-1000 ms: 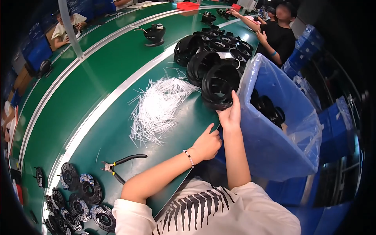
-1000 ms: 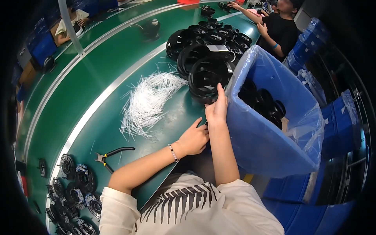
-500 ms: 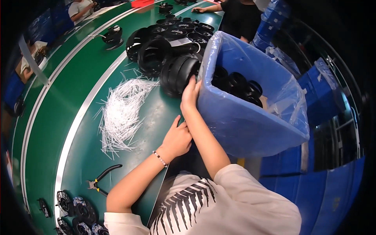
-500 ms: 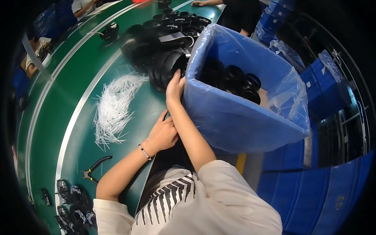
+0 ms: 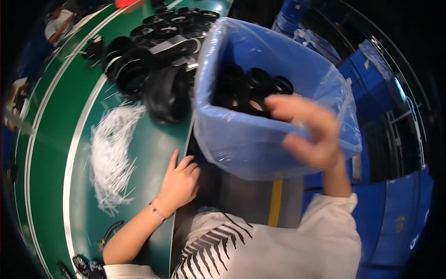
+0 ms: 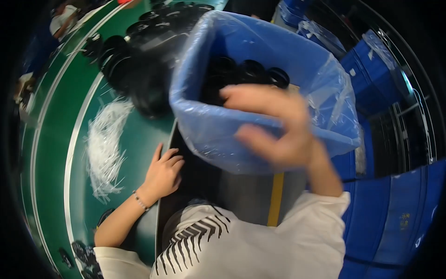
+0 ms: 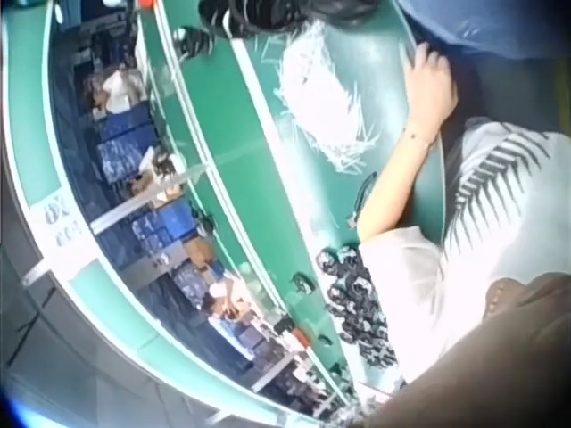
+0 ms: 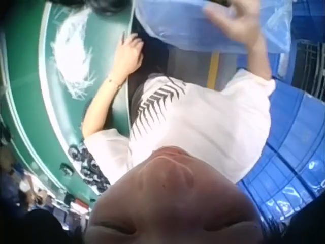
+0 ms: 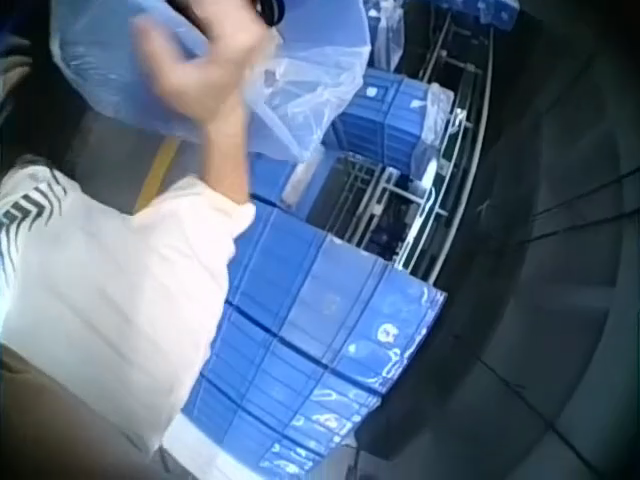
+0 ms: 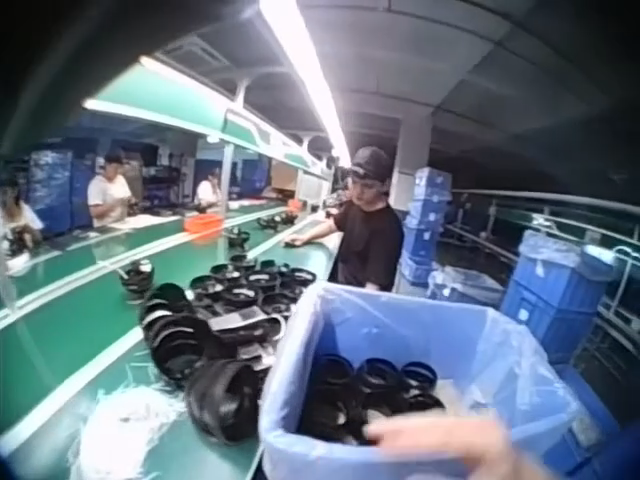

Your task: Assembling electronic components and plastic housings on a factory production line.

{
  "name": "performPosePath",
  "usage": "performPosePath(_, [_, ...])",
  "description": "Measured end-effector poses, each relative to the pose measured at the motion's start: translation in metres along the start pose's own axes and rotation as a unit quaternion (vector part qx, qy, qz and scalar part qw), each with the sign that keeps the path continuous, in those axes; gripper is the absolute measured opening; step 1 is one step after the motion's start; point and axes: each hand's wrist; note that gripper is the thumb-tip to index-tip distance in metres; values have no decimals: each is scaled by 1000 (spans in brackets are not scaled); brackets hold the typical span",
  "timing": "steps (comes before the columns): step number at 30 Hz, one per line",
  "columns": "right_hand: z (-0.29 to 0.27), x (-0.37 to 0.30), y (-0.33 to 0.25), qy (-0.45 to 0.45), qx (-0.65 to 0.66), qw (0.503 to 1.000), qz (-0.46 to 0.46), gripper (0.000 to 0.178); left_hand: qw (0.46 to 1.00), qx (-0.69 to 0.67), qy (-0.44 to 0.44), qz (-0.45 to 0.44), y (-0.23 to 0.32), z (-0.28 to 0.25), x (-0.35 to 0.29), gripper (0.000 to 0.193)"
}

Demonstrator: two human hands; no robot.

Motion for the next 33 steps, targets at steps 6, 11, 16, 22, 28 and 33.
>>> performPosePath(6, [-89,-28,121,-463,-166,804,333,27,997,21,-69,-4,6,-11,11,37])
performPosePath(11, [-23,-72,198,-681,-65,643,345,32,996,-15,-88,-26,3,-5,20,34])
performPosePath(16, [5,-79,220,-710,-112,612,330,53,992,-9,-106,-62,6,-5,23,35])
performPosePath(22, [35,-102,235,-716,-9,550,430,48,988,-20,-142,-66,2,-9,22,31])
performPosePath(28, [62,-105,270,-620,-32,646,444,45,1000,15,-9,0,-9,2,11,9])
performPosePath(33, [132,27,233,-539,-142,804,207,41,999,-21,44,11,-5,14,8,12])
Point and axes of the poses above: each hand's wrist, its own x-axis towards the middle knuckle, its own z-axis out of the palm, y = z × x, and after that the axes turned 2 degrees about -x, right-handed
